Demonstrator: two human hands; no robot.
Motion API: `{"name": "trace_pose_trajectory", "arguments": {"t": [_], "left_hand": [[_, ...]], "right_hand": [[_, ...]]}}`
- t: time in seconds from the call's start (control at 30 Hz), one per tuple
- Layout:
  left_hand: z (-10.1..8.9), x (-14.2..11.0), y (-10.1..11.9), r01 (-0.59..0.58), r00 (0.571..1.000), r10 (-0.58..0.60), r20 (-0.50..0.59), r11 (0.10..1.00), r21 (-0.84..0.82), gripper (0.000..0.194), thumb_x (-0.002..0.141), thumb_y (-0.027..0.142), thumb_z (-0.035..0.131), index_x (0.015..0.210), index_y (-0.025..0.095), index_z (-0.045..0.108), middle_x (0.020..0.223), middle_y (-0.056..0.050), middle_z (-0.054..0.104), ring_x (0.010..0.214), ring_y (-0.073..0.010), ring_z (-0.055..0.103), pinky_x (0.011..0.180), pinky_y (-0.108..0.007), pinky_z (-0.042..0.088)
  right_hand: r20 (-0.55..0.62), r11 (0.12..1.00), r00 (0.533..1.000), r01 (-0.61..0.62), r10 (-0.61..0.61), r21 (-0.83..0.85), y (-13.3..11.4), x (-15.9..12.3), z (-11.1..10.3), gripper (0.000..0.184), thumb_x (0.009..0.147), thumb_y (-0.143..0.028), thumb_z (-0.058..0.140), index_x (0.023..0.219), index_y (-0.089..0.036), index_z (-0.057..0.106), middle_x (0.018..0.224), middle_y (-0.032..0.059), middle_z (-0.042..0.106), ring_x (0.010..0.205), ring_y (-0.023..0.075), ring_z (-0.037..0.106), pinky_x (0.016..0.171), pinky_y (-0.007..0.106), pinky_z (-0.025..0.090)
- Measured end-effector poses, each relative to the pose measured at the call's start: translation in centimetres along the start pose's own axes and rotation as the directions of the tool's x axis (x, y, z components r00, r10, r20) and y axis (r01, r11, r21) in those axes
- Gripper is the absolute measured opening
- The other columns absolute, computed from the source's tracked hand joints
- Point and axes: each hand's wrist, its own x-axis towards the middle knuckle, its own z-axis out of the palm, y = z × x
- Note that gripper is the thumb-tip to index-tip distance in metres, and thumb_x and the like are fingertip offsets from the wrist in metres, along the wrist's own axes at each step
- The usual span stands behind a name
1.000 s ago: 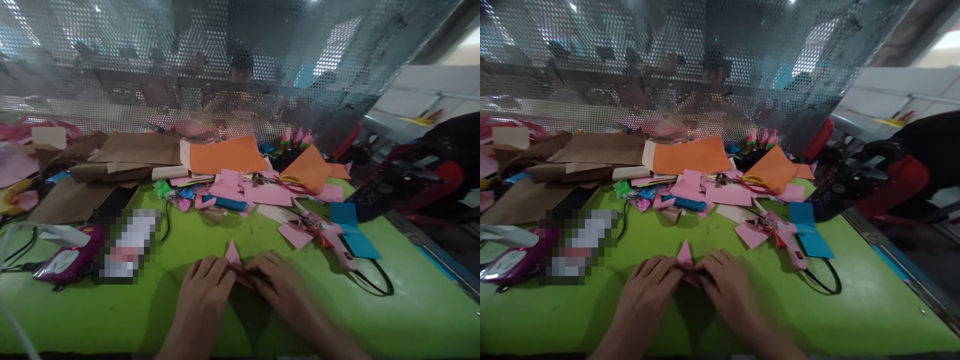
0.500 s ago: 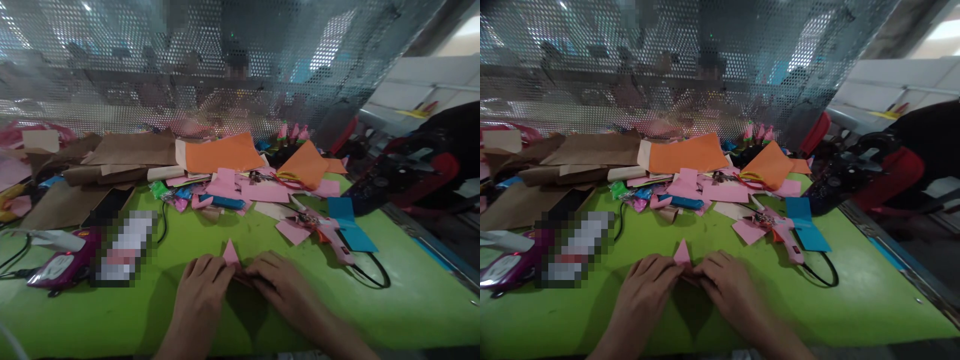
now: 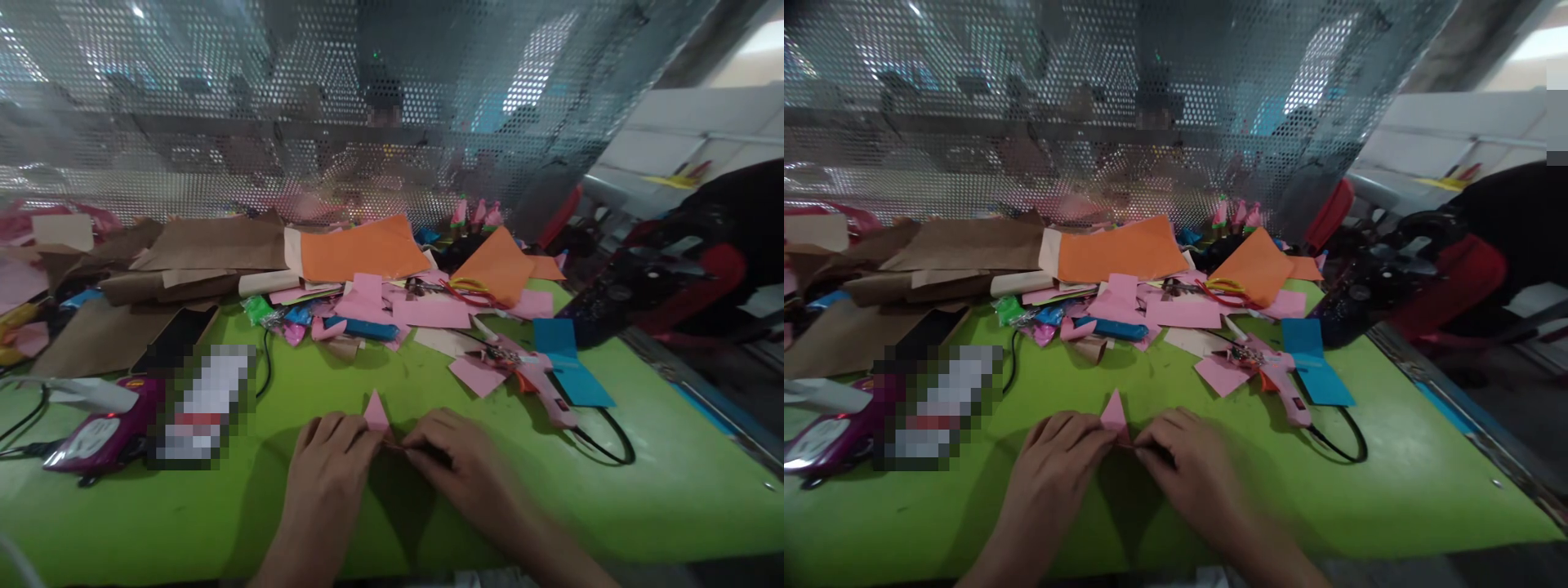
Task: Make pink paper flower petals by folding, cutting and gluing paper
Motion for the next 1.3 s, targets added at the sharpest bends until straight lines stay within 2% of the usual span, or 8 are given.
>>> {"name": "trace_pose_trajectory", "arguments": {"t": [0.27,0.4,0.6,0.77,0.9,1.03,1.13,1.3], "left_hand": [[0.2,-0.2,0.3,0.065,0.998,-0.065,0.001,0.997,-0.046,0.023,0.086,0.007,0.060,0.096,0.025,0.068,0.091,0.003,0.070,0.088,-0.0193,0.060,0.081,-0.038,0.039],[0.5,-0.6,0.2,0.047,0.999,-0.047,0.016,0.998,-0.032,0.024,0.087,0.007,0.060,0.100,0.025,0.067,0.096,0.003,0.070,0.092,-0.0196,0.060,0.085,-0.039,0.037],[0.7,-0.3,0.4,-0.025,0.998,0.028,-0.054,0.998,0.055,0.023,0.082,0.009,0.066,0.099,0.024,0.066,0.102,0.002,0.071,0.093,-0.0214,0.060,0.087,-0.040,0.036],[0.5,0.2,0.7,-0.027,0.999,0.026,-0.021,1.000,-0.003,0.019,0.083,0.009,0.065,0.094,0.024,0.066,0.096,0.002,0.071,0.087,-0.0201,0.061,0.081,-0.038,0.039],[0.2,0.6,1.0,0.015,1.000,-0.013,0.027,0.998,-0.060,0.022,0.080,0.002,0.060,0.090,0.021,0.066,0.089,0.001,0.070,0.082,-0.0201,0.060,0.072,-0.035,0.043],[0.2,0.5,1.1,0.050,0.998,-0.045,0.043,0.993,-0.111,0.031,0.076,-0.005,0.058,0.091,0.021,0.066,0.087,0.002,0.068,0.082,-0.0201,0.059,0.075,-0.037,0.044],[0.3,0.3,1.1,0.064,0.998,-0.061,0.027,0.989,-0.131,0.033,0.077,-0.005,0.055,0.092,0.022,0.066,0.087,0.001,0.069,0.082,-0.0201,0.060,0.077,-0.038,0.044],[0.6,0.2,1.0,0.028,1.000,-0.028,-0.004,0.994,-0.109,0.028,0.081,-0.002,0.056,0.092,0.021,0.066,0.088,0.001,0.070,0.081,-0.0194,0.061,0.076,-0.037,0.043]], "right_hand": [[-0.036,0.998,0.997,-0.061,0.061,0.003,-0.1,0.1,0.4,0.011,0.086,-0.015,0.059,0.084,-0.021,0.068,0.082,0.0020,0.069,0.079,0.0192,0.061,0.068,0.029,0.042],[-0.035,0.997,0.996,-0.082,0.082,0.003,-0.1,0.2,0.3,0.010,0.085,-0.013,0.060,0.082,-0.021,0.067,0.081,0.0018,0.068,0.078,0.0189,0.061,0.068,0.029,0.042],[-0.029,0.999,0.999,-0.044,0.044,0.011,0.1,0.1,0.5,0.013,0.085,-0.012,0.060,0.083,-0.022,0.067,0.083,0.0013,0.068,0.080,0.0189,0.061,0.069,0.029,0.041],[-0.045,0.999,0.998,-0.046,0.047,0.020,0.3,0.1,0.9,0.015,0.082,-0.010,0.058,0.082,-0.022,0.066,0.081,0.0007,0.068,0.078,0.0189,0.061,0.067,0.029,0.041],[-0.150,0.995,0.986,-0.078,0.069,-0.054,0.4,-0.4,1.5,0.018,0.078,-0.007,0.056,0.087,-0.021,0.060,0.080,0.0013,0.066,0.074,0.0193,0.059,0.065,0.029,0.040],[-0.225,0.982,0.972,0.024,-0.067,-0.189,0.4,-1.1,1.9,0.013,0.084,-0.010,0.054,0.079,-0.021,0.058,0.078,0.0027,0.064,0.073,0.0199,0.057,0.067,0.032,0.037],[-0.247,0.964,0.954,0.108,-0.169,-0.243,0.5,-1.5,2.0,0.017,0.091,-0.014,0.050,0.080,-0.020,0.061,0.076,0.0033,0.065,0.072,0.0196,0.057,0.068,0.033,0.036],[-0.248,0.952,0.947,0.132,-0.204,-0.277,0.4,-1.6,2.0,0.017,0.093,-0.014,0.050,0.088,-0.021,0.066,0.080,0.0038,0.068,0.075,0.0198,0.059,0.071,0.034,0.036]]}}
